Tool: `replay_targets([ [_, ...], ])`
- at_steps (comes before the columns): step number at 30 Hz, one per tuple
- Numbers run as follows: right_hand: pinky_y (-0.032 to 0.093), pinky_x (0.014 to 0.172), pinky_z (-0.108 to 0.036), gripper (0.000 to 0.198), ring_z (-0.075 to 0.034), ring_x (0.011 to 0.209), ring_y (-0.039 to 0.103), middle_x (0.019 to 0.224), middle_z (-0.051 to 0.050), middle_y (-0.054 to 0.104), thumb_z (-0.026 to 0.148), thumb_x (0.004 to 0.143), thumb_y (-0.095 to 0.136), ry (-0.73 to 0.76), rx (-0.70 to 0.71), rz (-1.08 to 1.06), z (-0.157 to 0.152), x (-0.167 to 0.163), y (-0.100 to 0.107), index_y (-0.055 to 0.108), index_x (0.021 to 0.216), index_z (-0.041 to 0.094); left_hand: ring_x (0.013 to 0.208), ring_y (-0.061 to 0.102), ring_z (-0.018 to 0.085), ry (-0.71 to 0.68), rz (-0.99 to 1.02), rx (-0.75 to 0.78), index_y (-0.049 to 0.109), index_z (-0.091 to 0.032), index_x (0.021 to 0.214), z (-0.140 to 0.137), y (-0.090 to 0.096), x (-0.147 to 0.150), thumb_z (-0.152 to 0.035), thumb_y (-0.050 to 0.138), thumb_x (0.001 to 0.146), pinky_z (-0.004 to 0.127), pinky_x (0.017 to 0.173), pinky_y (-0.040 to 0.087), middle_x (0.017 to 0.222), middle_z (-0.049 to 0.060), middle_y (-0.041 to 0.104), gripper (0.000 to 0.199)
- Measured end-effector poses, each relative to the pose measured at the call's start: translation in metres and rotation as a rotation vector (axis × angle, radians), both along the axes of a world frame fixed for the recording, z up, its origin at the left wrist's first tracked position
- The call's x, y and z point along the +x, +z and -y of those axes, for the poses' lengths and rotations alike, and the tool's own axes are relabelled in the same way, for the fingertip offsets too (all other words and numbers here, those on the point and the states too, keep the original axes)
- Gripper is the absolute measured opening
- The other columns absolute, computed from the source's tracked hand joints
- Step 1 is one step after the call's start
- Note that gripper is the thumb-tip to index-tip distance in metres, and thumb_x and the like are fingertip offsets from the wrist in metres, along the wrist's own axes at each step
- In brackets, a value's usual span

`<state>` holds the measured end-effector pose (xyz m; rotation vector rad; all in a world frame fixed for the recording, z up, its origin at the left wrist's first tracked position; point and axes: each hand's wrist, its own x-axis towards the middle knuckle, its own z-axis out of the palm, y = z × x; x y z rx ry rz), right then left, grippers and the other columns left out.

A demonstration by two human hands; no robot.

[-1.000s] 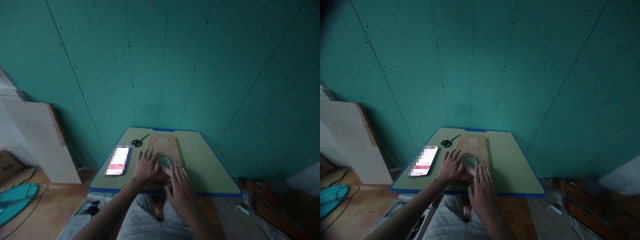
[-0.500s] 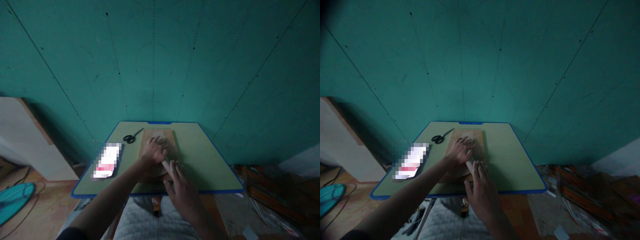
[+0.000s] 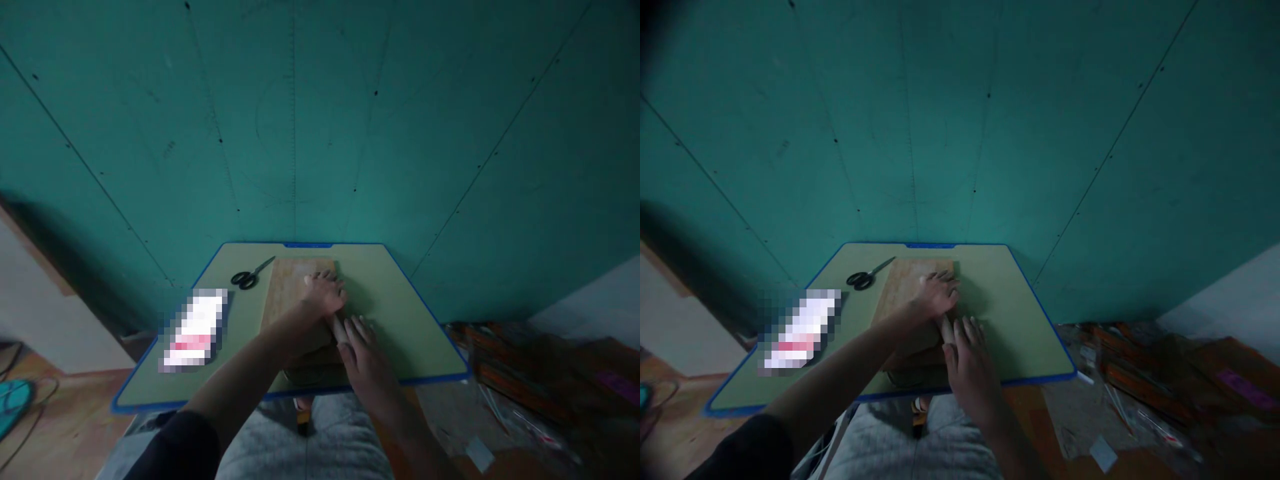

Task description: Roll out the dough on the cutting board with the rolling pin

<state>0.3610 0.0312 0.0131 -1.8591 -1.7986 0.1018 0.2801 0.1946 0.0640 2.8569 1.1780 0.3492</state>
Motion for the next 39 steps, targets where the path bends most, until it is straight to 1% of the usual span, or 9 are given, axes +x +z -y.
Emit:
replay_targets([
  [5, 0.041, 0.108, -0.043, 0.051, -0.025, 0.134, 0.042, 0.142, -0.012, 0.050, 0.032, 0.094, 0.040, 0.036, -0.005, -0.155, -0.004, -0.006, -0.005, 0.045, 0.143, 0.018, 0.134, 0.041, 0.026, -0.103, 0.076, 0.081, 0.053, -0.015, 0.133, 0.013, -0.009, -0.041, -0.030, 0.036, 0.094, 0.046, 0.110, 0.030, 0.140, 0.012, 0.051, 0.045],
  [7, 0.043, 0.106, -0.042, 0.051, -0.024, 0.133, 0.045, 0.141, -0.012, 0.051, 0.031, 0.093, 0.040, 0.026, 0.035, -0.220, -0.005, -0.008, -0.007, 0.045, 0.142, 0.018, 0.139, 0.033, 0.026, -0.081, 0.118, 0.046, 0.041, -0.011, 0.142, 0.024, -0.013, -0.067, -0.034, 0.032, 0.096, 0.045, 0.112, 0.029, 0.148, 0.015, 0.042, 0.052],
  [9, 0.044, 0.105, -0.040, 0.051, -0.024, 0.130, 0.048, 0.140, -0.013, 0.052, 0.031, 0.092, 0.040, -0.005, 0.071, -0.282, -0.006, -0.011, -0.009, 0.046, 0.141, 0.016, 0.141, 0.032, 0.027, -0.169, 0.096, 0.000, 0.035, -0.015, 0.146, 0.036, -0.016, -0.089, -0.043, 0.037, 0.094, 0.047, 0.112, 0.030, 0.151, 0.015, 0.038, 0.059],
  [12, 0.047, 0.102, -0.038, 0.052, -0.024, 0.125, 0.053, 0.137, -0.014, 0.055, 0.032, 0.091, 0.040, -0.031, 0.100, -0.340, -0.007, -0.013, -0.011, 0.047, 0.140, 0.014, 0.140, 0.033, 0.028, -0.323, 0.046, -0.020, 0.035, -0.020, 0.147, 0.049, -0.016, -0.108, -0.054, 0.045, 0.090, 0.049, 0.114, 0.027, 0.151, 0.012, 0.038, 0.067],
  [14, 0.047, 0.102, -0.037, 0.051, -0.023, 0.124, 0.054, 0.135, -0.011, 0.057, 0.031, 0.091, 0.040, -0.024, 0.118, -0.354, -0.007, -0.014, -0.010, 0.049, 0.139, 0.016, 0.139, 0.035, 0.029, -0.343, 0.055, -0.010, 0.037, -0.019, 0.145, 0.052, -0.018, -0.111, -0.055, 0.046, 0.089, 0.050, 0.114, 0.029, 0.150, 0.013, 0.040, 0.068],
  [23, 0.045, 0.104, -0.036, 0.048, -0.022, 0.126, 0.053, 0.135, -0.010, 0.057, 0.031, 0.092, 0.040, 0.037, 0.152, -0.374, -0.004, -0.014, -0.003, 0.051, 0.137, 0.017, 0.136, 0.040, 0.028, -0.208, 0.152, 0.059, 0.045, -0.011, 0.137, 0.056, -0.038, -0.105, -0.046, 0.042, 0.094, 0.047, 0.110, 0.039, 0.141, 0.018, 0.049, 0.056],
  [30, 0.049, 0.098, -0.037, 0.044, -0.022, 0.119, 0.058, 0.126, -0.009, 0.064, 0.031, 0.092, 0.038, 0.002, 0.181, -0.378, -0.002, -0.011, -0.006, 0.056, 0.130, 0.019, 0.135, 0.040, 0.037, 0.211, 0.064, 0.128, 0.046, -0.004, 0.135, 0.068, -0.041, -0.091, -0.043, 0.035, 0.096, 0.056, 0.103, 0.039, 0.138, 0.027, 0.049, 0.056],
  [35, 0.050, 0.097, -0.037, 0.044, -0.023, 0.116, 0.060, 0.125, -0.011, 0.064, 0.034, 0.091, 0.039, -0.026, 0.192, -0.420, -0.003, -0.007, -0.007, 0.058, 0.127, 0.017, 0.138, 0.034, 0.036, 0.143, 0.073, 0.174, 0.042, -0.009, 0.139, 0.091, -0.050, -0.091, -0.042, 0.036, 0.095, 0.055, 0.109, 0.033, 0.145, 0.022, 0.043, 0.055],
  [39, 0.050, 0.097, -0.036, 0.041, -0.022, 0.116, 0.060, 0.122, -0.011, 0.066, 0.032, 0.091, 0.039, 0.002, 0.187, -0.451, -0.005, -0.006, -0.004, 0.061, 0.122, 0.017, 0.137, 0.035, 0.038, 0.155, 0.054, 0.157, 0.044, -0.012, 0.138, 0.099, -0.041, -0.088, -0.050, 0.044, 0.091, 0.057, 0.109, 0.030, 0.145, 0.022, 0.043, 0.061],
])
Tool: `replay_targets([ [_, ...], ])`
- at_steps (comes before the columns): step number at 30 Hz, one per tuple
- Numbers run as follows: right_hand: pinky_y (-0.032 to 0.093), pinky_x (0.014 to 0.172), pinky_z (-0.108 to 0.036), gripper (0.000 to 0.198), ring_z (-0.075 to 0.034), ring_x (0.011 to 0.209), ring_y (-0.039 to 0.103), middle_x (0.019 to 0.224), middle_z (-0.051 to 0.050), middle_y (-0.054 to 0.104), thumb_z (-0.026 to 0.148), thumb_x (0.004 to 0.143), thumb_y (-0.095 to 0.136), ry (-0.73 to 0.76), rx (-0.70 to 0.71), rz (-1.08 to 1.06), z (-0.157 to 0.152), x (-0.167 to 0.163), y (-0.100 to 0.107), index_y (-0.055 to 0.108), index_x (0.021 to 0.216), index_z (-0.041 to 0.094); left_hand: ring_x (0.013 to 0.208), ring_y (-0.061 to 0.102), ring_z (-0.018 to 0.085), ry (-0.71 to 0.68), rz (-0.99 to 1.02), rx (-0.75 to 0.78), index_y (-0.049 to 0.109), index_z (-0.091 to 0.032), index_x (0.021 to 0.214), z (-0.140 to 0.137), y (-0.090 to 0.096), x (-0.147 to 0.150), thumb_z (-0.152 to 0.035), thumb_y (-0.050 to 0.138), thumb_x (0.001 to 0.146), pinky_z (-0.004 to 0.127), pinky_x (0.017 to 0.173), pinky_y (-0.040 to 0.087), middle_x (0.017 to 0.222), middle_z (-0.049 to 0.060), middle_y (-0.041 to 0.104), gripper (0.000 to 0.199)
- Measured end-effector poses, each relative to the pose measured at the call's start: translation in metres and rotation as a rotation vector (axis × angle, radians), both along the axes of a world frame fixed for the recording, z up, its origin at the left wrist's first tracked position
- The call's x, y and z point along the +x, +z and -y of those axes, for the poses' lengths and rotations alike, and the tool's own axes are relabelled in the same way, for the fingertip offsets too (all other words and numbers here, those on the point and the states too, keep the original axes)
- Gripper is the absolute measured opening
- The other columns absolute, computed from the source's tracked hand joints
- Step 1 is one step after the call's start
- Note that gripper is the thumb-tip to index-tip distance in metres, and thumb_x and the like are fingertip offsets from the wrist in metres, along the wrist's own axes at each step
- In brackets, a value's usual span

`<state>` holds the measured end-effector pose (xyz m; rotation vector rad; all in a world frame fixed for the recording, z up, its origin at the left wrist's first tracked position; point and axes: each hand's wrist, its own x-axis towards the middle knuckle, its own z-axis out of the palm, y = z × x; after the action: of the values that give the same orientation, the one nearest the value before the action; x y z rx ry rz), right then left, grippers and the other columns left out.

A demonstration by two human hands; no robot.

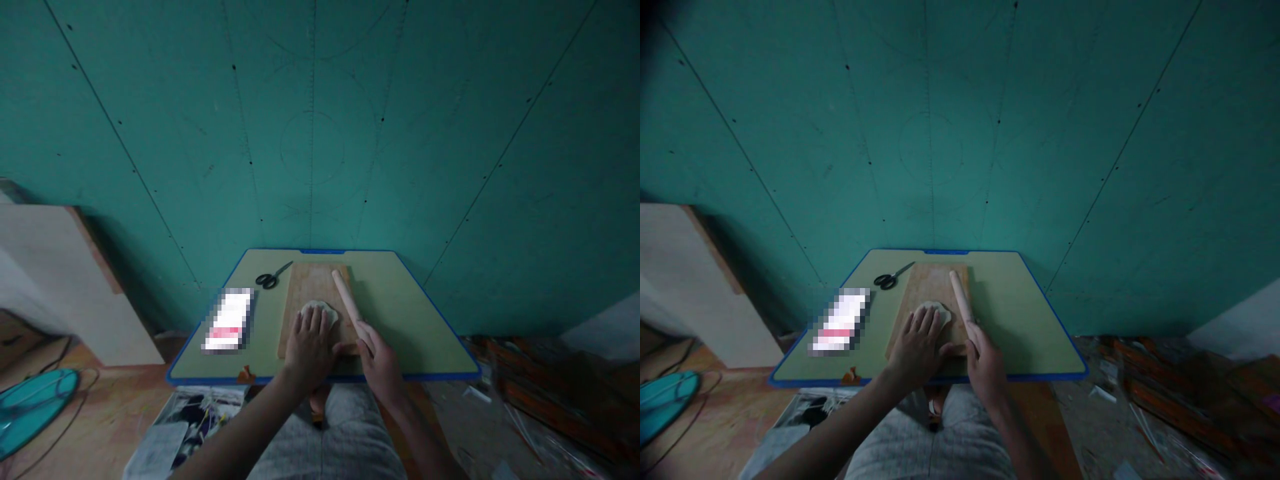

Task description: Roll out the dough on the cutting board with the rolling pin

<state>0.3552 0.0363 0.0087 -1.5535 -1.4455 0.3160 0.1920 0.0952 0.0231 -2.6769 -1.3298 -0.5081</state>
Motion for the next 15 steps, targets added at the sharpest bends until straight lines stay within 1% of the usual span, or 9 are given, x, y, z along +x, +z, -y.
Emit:
replay_targets([
  [2, 0.049, 0.098, -0.038, 0.040, -0.023, 0.116, 0.060, 0.121, -0.011, 0.067, 0.031, 0.090, 0.039, 0.019, -0.009, 0.003, 0.000, 0.002, 0.003, 0.063, 0.120, 0.017, 0.135, 0.038, 0.035, -0.036, -0.018, -0.034, 0.049, -0.015, 0.133, -0.007, 0.011, -0.002, -0.048, 0.042, 0.093, 0.055, 0.109, 0.032, 0.143, 0.019, 0.047, 0.052],
  [3, 0.049, 0.098, -0.038, 0.040, -0.023, 0.116, 0.060, 0.120, -0.010, 0.067, 0.031, 0.090, 0.040, 0.030, -0.017, 0.011, 0.001, 0.003, 0.005, 0.064, 0.119, 0.018, 0.134, 0.040, 0.033, -0.057, -0.022, -0.057, 0.052, -0.018, 0.130, -0.013, 0.017, -0.005, -0.043, 0.040, 0.094, 0.054, 0.109, 0.033, 0.141, 0.015, 0.051, 0.045],
  [4, 0.049, 0.098, -0.038, 0.040, -0.023, 0.116, 0.060, 0.121, -0.010, 0.067, 0.031, 0.090, 0.040, 0.046, -0.025, 0.025, 0.002, 0.004, 0.007, 0.064, 0.119, 0.018, 0.133, 0.042, 0.031, -0.047, -0.011, -0.080, 0.054, -0.019, 0.128, -0.021, 0.022, -0.010, -0.038, 0.039, 0.095, 0.052, 0.109, 0.034, 0.138, 0.014, 0.054, 0.041],
  [6, 0.048, 0.100, -0.038, 0.040, -0.023, 0.120, 0.057, 0.125, -0.009, 0.064, 0.030, 0.090, 0.041, 0.085, -0.032, 0.061, 0.006, 0.004, 0.014, 0.064, 0.121, 0.019, 0.136, 0.039, 0.029, 0.011, 0.060, -0.093, 0.049, -0.015, 0.133, -0.037, 0.031, -0.023, -0.030, 0.040, 0.094, 0.049, 0.111, 0.032, 0.139, 0.015, 0.052, 0.043],
  [8, 0.048, 0.100, -0.036, 0.043, -0.022, 0.123, 0.055, 0.130, -0.008, 0.061, 0.027, 0.090, 0.041, 0.143, -0.040, 0.101, 0.009, 0.000, 0.022, 0.060, 0.128, 0.019, 0.138, 0.035, 0.029, 0.061, 0.145, -0.071, 0.044, -0.013, 0.138, -0.050, 0.037, -0.037, -0.028, 0.037, 0.094, 0.048, 0.110, 0.034, 0.143, 0.017, 0.047, 0.047],
  [10, 0.047, 0.101, -0.033, 0.050, -0.019, 0.125, 0.053, 0.134, -0.006, 0.058, 0.021, 0.089, 0.040, 0.229, -0.052, 0.152, 0.010, -0.007, 0.030, 0.051, 0.138, 0.022, 0.140, 0.032, 0.029, 0.069, 0.204, -0.019, 0.041, -0.013, 0.140, -0.060, 0.039, -0.046, -0.031, 0.034, 0.095, 0.049, 0.110, 0.034, 0.147, 0.017, 0.042, 0.048],
  [11, 0.046, 0.103, -0.033, 0.054, -0.018, 0.126, 0.052, 0.137, -0.004, 0.056, 0.018, 0.089, 0.039, 0.276, -0.058, 0.183, 0.010, -0.012, 0.034, 0.046, 0.142, 0.024, 0.141, 0.030, 0.029, 0.051, 0.216, 0.006, 0.041, -0.014, 0.140, -0.063, 0.039, -0.048, -0.032, 0.033, 0.096, 0.049, 0.111, 0.033, 0.148, 0.017, 0.040, 0.049],
  [13, 0.044, 0.106, -0.034, 0.062, -0.017, 0.130, 0.047, 0.141, 0.000, 0.052, 0.012, 0.088, 0.037, 0.340, -0.057, 0.249, 0.008, -0.021, 0.038, 0.037, 0.147, 0.030, 0.141, 0.029, 0.028, -0.015, 0.192, 0.032, 0.043, -0.015, 0.139, -0.067, 0.037, -0.050, -0.031, 0.033, 0.095, 0.050, 0.112, 0.031, 0.147, 0.016, 0.042, 0.048],
  [15, 0.041, 0.109, -0.036, 0.066, -0.017, 0.133, 0.043, 0.145, 0.001, 0.048, 0.008, 0.087, 0.037, 0.362, -0.049, 0.303, 0.006, -0.028, 0.038, 0.032, 0.148, 0.032, 0.141, 0.030, 0.028, -0.073, 0.125, 0.023, 0.047, -0.015, 0.137, -0.070, 0.034, -0.049, -0.028, 0.035, 0.093, 0.050, 0.112, 0.030, 0.145, 0.015, 0.045, 0.047],
])
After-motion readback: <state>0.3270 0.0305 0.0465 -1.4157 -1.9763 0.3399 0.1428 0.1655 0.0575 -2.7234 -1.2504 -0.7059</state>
